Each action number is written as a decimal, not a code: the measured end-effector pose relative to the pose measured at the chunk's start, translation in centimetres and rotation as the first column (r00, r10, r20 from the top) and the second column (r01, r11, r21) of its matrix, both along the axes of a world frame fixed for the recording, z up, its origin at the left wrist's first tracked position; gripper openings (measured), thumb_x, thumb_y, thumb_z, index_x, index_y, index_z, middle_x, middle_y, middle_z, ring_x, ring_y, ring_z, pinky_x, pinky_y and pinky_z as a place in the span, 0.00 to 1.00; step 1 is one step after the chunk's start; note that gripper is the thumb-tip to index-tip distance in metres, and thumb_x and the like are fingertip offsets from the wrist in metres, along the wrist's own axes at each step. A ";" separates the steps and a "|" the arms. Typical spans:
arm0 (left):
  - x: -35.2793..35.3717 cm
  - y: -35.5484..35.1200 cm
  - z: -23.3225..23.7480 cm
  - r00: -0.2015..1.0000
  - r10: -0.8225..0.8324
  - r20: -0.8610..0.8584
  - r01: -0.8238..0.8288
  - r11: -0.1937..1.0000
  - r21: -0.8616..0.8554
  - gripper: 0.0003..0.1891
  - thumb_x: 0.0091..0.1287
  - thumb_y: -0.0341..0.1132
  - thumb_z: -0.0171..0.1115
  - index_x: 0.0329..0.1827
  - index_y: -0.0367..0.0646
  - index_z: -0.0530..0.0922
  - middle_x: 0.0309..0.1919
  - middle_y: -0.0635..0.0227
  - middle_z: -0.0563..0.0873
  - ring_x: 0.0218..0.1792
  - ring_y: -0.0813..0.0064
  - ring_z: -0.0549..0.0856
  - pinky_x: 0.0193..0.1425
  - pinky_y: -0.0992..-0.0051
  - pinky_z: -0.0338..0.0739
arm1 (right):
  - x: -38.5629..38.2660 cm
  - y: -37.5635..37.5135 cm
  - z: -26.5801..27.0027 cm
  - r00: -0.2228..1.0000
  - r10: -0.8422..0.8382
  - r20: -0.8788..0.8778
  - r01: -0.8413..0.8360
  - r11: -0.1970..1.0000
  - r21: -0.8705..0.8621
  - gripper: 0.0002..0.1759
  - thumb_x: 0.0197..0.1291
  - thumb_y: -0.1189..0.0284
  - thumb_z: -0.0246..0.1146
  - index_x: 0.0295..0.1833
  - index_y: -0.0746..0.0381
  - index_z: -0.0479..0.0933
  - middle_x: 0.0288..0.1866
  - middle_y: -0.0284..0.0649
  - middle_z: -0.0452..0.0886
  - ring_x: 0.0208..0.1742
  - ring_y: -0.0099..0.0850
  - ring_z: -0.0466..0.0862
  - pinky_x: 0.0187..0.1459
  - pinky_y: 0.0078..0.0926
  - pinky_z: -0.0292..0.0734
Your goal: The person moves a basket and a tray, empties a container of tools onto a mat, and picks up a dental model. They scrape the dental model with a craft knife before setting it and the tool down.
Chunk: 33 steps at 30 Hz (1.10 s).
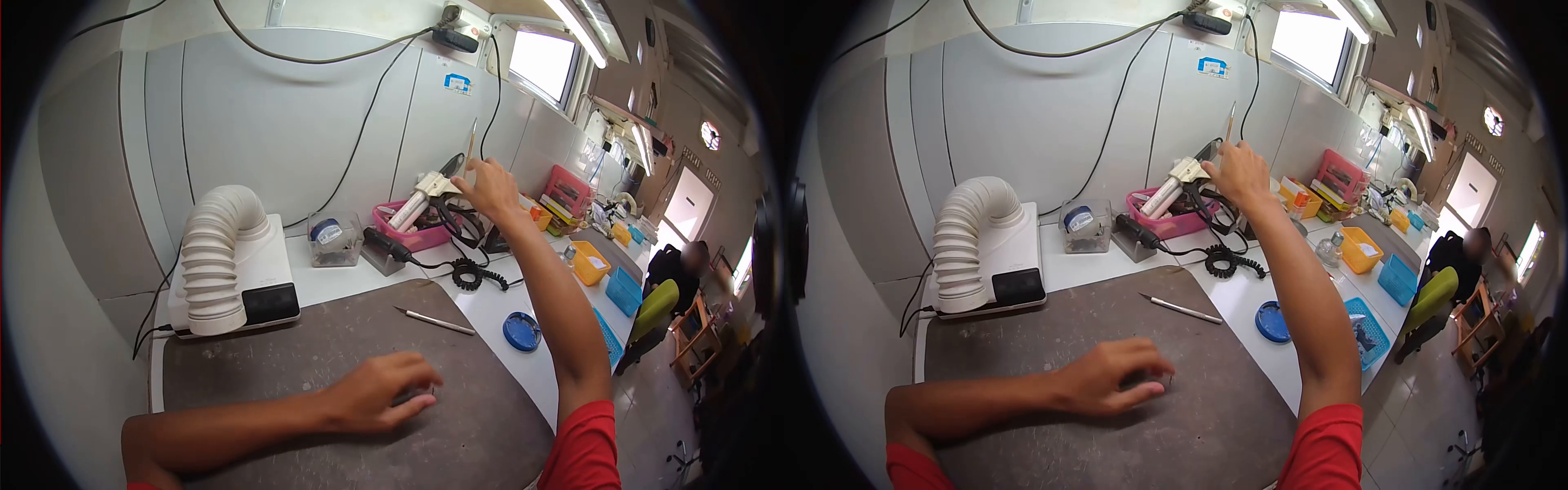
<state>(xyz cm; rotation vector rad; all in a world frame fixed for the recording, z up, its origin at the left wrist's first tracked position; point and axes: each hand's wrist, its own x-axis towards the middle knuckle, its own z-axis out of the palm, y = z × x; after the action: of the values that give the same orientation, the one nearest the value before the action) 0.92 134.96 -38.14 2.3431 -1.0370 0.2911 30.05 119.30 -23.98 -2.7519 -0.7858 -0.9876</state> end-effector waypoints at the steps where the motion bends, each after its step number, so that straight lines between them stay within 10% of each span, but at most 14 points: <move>1: 0.3 0.2 0.3 0.921 -0.201 -0.335 -0.027 0.822 -0.569 0.20 0.77 0.40 0.59 0.67 0.45 0.72 0.56 0.56 0.80 0.56 0.59 0.82 0.63 0.57 0.77 | 0.0 0.0 0.1 1.000 0.018 0.019 -0.020 0.997 0.075 0.30 0.63 0.50 0.70 0.54 0.67 0.81 0.53 0.56 0.83 0.54 0.54 0.85 0.57 0.50 0.79; 2: 0.4 0.4 0.4 0.722 -0.527 -0.449 -0.276 0.375 -0.885 0.27 0.79 0.43 0.58 0.78 0.47 0.65 0.64 0.54 0.77 0.61 0.58 0.82 0.69 0.54 0.76 | -0.1 0.2 0.0 0.999 0.039 0.034 -0.044 0.988 0.148 0.32 0.64 0.49 0.69 0.58 0.66 0.80 0.54 0.58 0.84 0.55 0.54 0.85 0.58 0.51 0.79; 3: 0.4 0.6 0.5 0.720 -0.523 -0.456 -0.292 0.368 -0.883 0.27 0.79 0.43 0.58 0.78 0.47 0.65 0.64 0.54 0.77 0.61 0.58 0.82 0.69 0.54 0.76 | 0.1 0.2 0.2 0.999 0.039 -0.005 -0.038 0.990 0.136 0.38 0.65 0.45 0.66 0.67 0.66 0.74 0.57 0.59 0.84 0.59 0.54 0.84 0.61 0.51 0.78; 8: 0.1 1.0 1.6 0.821 -0.143 -0.552 -0.422 0.500 -0.757 0.45 0.77 0.36 0.63 0.86 0.54 0.40 0.75 0.51 0.67 0.62 0.54 0.84 0.60 0.59 0.86 | 0.7 -0.2 -0.6 0.994 0.083 0.066 -0.092 0.985 0.144 0.42 0.65 0.45 0.66 0.72 0.65 0.68 0.58 0.58 0.83 0.62 0.54 0.83 0.63 0.49 0.77; 10: -0.2 0.8 0.8 0.836 -0.073 -0.543 -0.424 0.543 -0.725 0.41 0.72 0.28 0.67 0.84 0.53 0.53 0.74 0.53 0.68 0.56 0.60 0.88 0.48 0.68 0.89 | 0.4 -0.1 -0.5 0.997 0.047 0.054 -0.055 0.986 0.157 0.41 0.65 0.46 0.66 0.72 0.65 0.69 0.60 0.58 0.82 0.62 0.56 0.82 0.63 0.50 0.77; 12: 0.0 1.1 -0.4 0.965 0.233 0.118 -0.183 0.925 -0.334 0.32 0.69 0.25 0.68 0.75 0.51 0.67 0.73 0.55 0.70 0.51 0.60 0.89 0.45 0.66 0.88 | -0.1 0.7 -0.7 0.998 0.028 0.051 -0.037 0.981 0.192 0.40 0.64 0.47 0.67 0.71 0.64 0.70 0.63 0.54 0.80 0.63 0.53 0.81 0.65 0.47 0.75; 14: -0.8 0.6 -0.3 0.939 0.257 0.229 -0.183 0.936 -0.300 0.24 0.66 0.27 0.70 0.66 0.48 0.75 0.72 0.58 0.72 0.56 0.57 0.86 0.53 0.57 0.85 | 0.2 1.3 -1.1 0.857 0.096 0.506 -0.187 0.973 0.133 0.37 0.63 0.50 0.69 0.70 0.62 0.71 0.64 0.49 0.79 0.64 0.48 0.80 0.67 0.43 0.72; 16: -1.4 -0.1 0.8 0.925 0.233 0.299 -0.158 0.954 -0.256 0.26 0.66 0.30 0.69 0.68 0.49 0.74 0.75 0.53 0.69 0.72 0.49 0.74 0.70 0.45 0.72 | -2.8 3.0 -0.5 0.815 0.203 0.542 -0.313 0.942 0.118 0.30 0.63 0.56 0.70 0.64 0.62 0.75 0.61 0.45 0.79 0.64 0.44 0.78 0.67 0.41 0.69; 20: -1.3 -1.0 0.9 0.930 0.254 0.265 -0.115 0.887 -0.448 0.30 0.65 0.33 0.71 0.71 0.50 0.74 0.79 0.48 0.62 0.79 0.47 0.64 0.75 0.39 0.65 | -7.0 6.9 -1.4 0.797 0.601 -0.050 -0.602 0.798 -0.009 0.18 0.63 0.63 0.70 0.53 0.62 0.81 0.54 0.46 0.82 0.54 0.48 0.84 0.55 0.44 0.78; 22: -1.6 -0.7 0.9 0.913 0.162 0.374 -0.138 0.986 -0.091 0.32 0.64 0.33 0.70 0.74 0.47 0.72 0.81 0.44 0.57 0.80 0.44 0.63 0.76 0.41 0.64 | -8.7 8.6 -3.6 0.752 0.627 -0.202 -0.653 0.751 -0.097 0.16 0.64 0.63 0.70 0.50 0.63 0.82 0.52 0.48 0.83 0.49 0.49 0.86 0.52 0.45 0.80; 33: -1.1 -0.2 0.3 0.961 0.113 0.254 -0.077 0.986 -0.145 0.26 0.58 0.27 0.71 0.63 0.39 0.78 0.72 0.49 0.72 0.71 0.47 0.73 0.73 0.53 0.72 | -7.1 12.8 -11.0 0.794 0.602 -0.081 -0.607 0.781 -0.148 0.09 0.61 0.74 0.65 0.42 0.67 0.76 0.41 0.51 0.84 0.40 0.53 0.85 0.41 0.49 0.80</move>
<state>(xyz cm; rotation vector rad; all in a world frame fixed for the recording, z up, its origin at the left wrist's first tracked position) -0.13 134.72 -37.86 2.2775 -0.9913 0.7026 22.93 132.07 -34.99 -2.3327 -1.6733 -0.7578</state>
